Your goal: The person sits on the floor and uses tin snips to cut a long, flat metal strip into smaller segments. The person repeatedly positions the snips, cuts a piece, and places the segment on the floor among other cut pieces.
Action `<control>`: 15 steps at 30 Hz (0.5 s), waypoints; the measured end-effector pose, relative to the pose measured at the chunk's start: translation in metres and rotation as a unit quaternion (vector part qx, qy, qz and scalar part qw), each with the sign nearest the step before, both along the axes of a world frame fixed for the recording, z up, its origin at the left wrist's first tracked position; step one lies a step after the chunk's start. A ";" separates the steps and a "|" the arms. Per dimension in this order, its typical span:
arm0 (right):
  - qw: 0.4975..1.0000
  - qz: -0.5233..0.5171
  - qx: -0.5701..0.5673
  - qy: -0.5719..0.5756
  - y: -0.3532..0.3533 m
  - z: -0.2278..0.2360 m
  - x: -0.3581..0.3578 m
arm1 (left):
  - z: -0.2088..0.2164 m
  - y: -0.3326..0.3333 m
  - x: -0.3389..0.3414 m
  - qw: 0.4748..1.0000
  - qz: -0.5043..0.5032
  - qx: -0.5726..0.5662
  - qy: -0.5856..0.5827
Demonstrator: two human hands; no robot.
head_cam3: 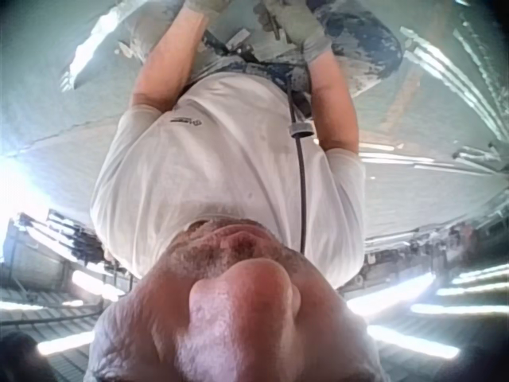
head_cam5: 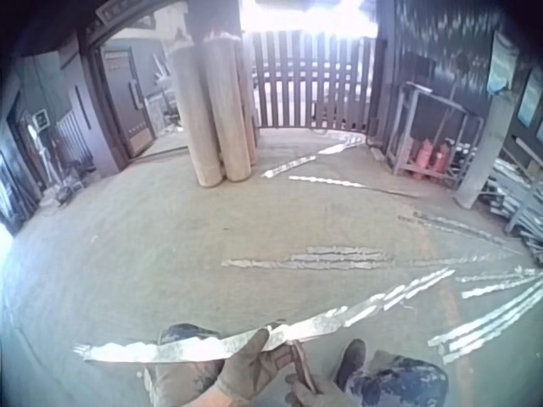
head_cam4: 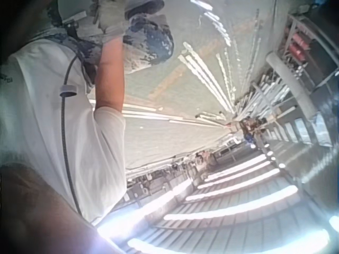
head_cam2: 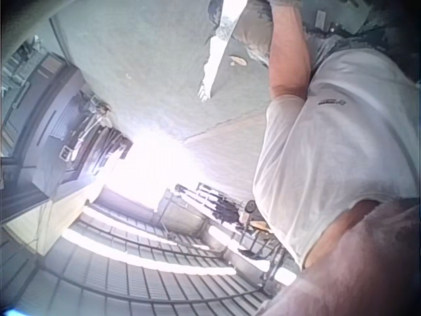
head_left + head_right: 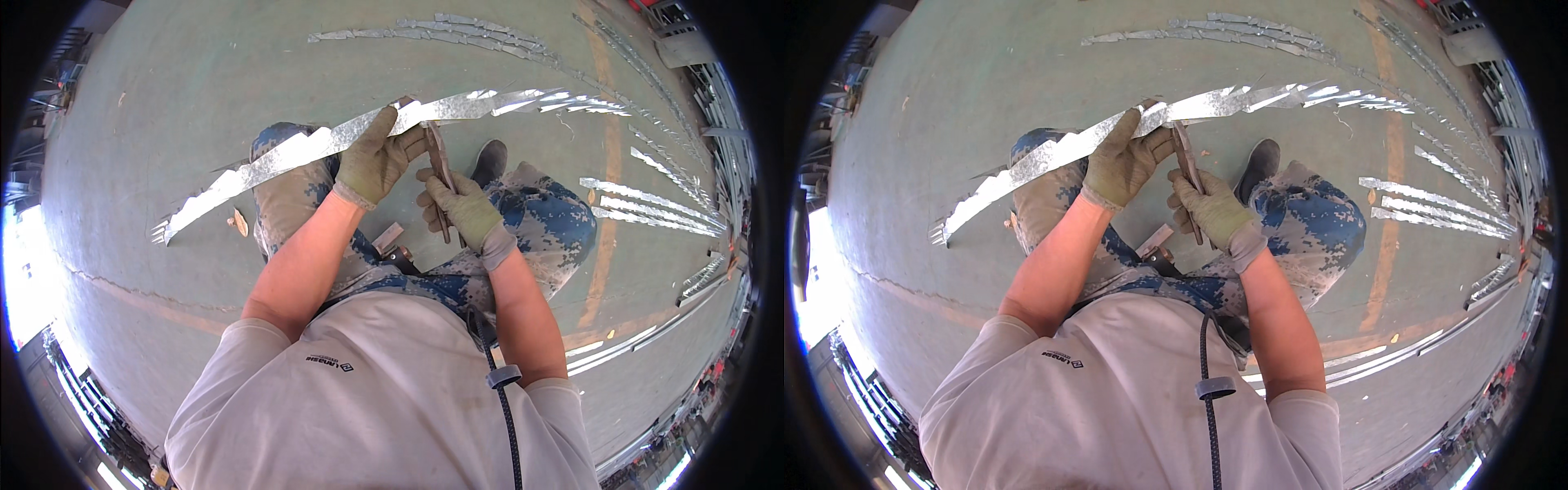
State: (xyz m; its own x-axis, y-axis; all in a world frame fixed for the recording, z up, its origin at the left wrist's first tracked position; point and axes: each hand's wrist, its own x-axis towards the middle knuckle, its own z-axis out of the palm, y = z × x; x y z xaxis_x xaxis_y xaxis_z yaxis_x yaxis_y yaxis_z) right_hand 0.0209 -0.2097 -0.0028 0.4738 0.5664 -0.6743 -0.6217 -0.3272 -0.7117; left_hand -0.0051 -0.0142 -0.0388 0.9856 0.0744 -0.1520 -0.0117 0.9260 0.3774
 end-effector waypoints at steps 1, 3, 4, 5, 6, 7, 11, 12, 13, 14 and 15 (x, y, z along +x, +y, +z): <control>1.000 0.000 -0.002 -0.002 0.001 0.001 0.000 | 0.000 0.000 0.000 1.000 0.000 0.000 -0.004; 1.000 0.001 -0.004 -0.007 0.002 0.003 -0.001 | 0.000 -0.001 0.000 1.000 0.001 -0.001 -0.004; 1.000 0.000 -0.007 -0.006 0.002 0.003 -0.001 | 0.001 -0.001 0.001 1.000 0.001 -0.002 -0.003; 1.000 -0.001 -0.010 -0.006 0.003 0.004 -0.001 | 0.002 -0.001 0.001 1.000 0.000 -0.002 -0.005; 1.000 -0.002 -0.013 -0.006 0.003 0.005 -0.001 | 0.002 -0.001 0.000 1.000 -0.001 -0.002 -0.008; 1.000 -0.003 -0.014 0.001 0.003 0.006 0.000 | 0.002 -0.001 0.000 1.000 -0.003 -0.002 -0.010; 1.000 -0.006 -0.017 0.018 0.005 0.012 0.002 | 0.000 0.001 0.001 1.000 -0.007 -0.012 -0.018; 1.000 -0.007 -0.017 0.020 0.006 0.014 0.002 | -0.001 0.001 0.001 1.000 -0.007 -0.013 -0.020; 0.998 -0.025 0.009 0.050 0.005 0.014 0.002 | -0.001 0.001 0.001 1.000 -0.007 -0.014 -0.022; 0.995 -0.044 0.036 0.081 0.002 0.013 0.001 | -0.002 0.002 0.000 1.000 -0.007 -0.018 -0.022; 0.990 -0.063 0.061 0.110 0.001 0.014 0.002 | -0.003 0.002 0.001 0.999 -0.009 -0.023 -0.024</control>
State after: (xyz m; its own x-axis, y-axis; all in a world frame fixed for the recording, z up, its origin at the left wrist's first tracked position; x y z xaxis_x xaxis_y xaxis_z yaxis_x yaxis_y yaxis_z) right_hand 0.0230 -0.2092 0.0107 0.3952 0.5959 -0.6991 -0.7964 -0.1571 -0.5840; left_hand -0.0042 -0.0126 -0.0415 0.9928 0.0510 -0.1080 -0.0121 0.9427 0.3335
